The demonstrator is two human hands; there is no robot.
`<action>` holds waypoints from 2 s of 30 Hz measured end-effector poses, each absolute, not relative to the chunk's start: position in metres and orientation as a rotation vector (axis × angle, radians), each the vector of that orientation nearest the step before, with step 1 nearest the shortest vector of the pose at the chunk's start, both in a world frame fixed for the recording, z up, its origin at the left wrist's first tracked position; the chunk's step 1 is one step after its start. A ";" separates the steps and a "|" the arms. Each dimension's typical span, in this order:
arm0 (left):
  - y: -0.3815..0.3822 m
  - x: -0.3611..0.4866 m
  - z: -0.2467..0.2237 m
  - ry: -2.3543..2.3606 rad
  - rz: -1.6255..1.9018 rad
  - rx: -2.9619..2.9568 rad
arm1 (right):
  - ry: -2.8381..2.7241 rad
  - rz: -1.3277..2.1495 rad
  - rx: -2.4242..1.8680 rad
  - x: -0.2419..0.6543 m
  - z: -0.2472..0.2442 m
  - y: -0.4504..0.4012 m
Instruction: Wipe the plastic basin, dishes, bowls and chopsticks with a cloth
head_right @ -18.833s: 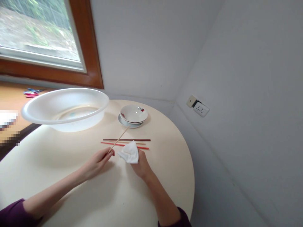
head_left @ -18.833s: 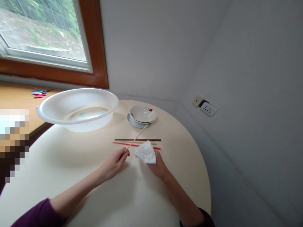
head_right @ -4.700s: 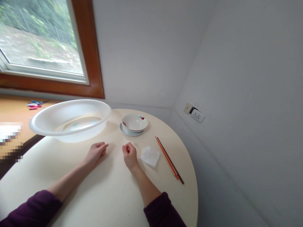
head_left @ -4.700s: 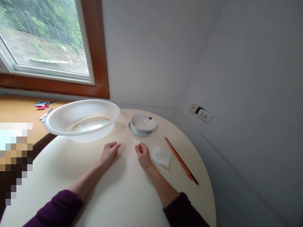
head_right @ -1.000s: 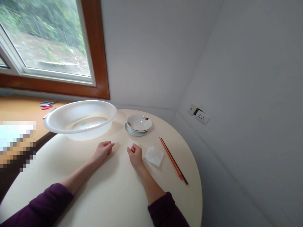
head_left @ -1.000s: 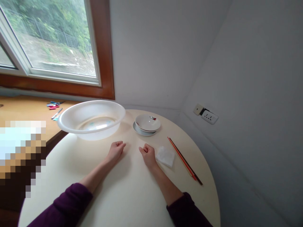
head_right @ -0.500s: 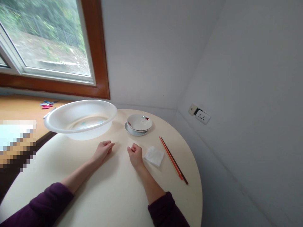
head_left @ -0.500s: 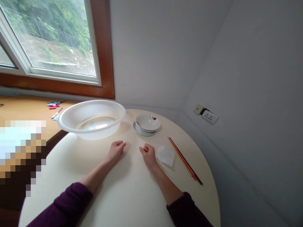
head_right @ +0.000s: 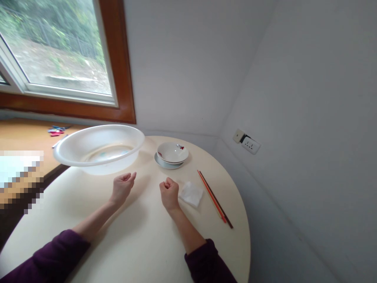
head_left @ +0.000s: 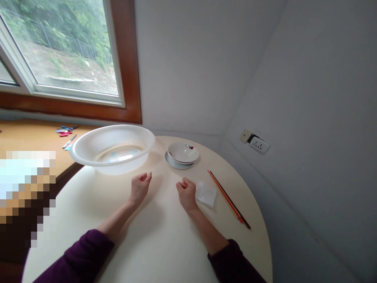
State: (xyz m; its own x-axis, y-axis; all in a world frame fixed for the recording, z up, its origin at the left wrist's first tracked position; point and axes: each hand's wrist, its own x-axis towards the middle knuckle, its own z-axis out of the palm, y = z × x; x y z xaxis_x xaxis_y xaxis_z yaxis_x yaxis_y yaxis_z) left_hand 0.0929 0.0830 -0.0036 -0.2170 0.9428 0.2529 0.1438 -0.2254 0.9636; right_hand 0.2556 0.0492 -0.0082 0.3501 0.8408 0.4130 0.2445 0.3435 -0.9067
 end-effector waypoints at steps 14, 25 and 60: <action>0.081 0.091 -0.013 1.316 1.591 1.428 | -1.510 0.291 -1.285 0.259 -0.027 0.044; 0.073 0.086 -0.008 1.232 1.568 2.083 | -1.858 -0.203 -1.452 0.253 -0.011 0.031; 0.063 0.085 -0.002 1.269 1.568 2.241 | -1.825 -0.099 -1.154 0.261 -0.015 0.035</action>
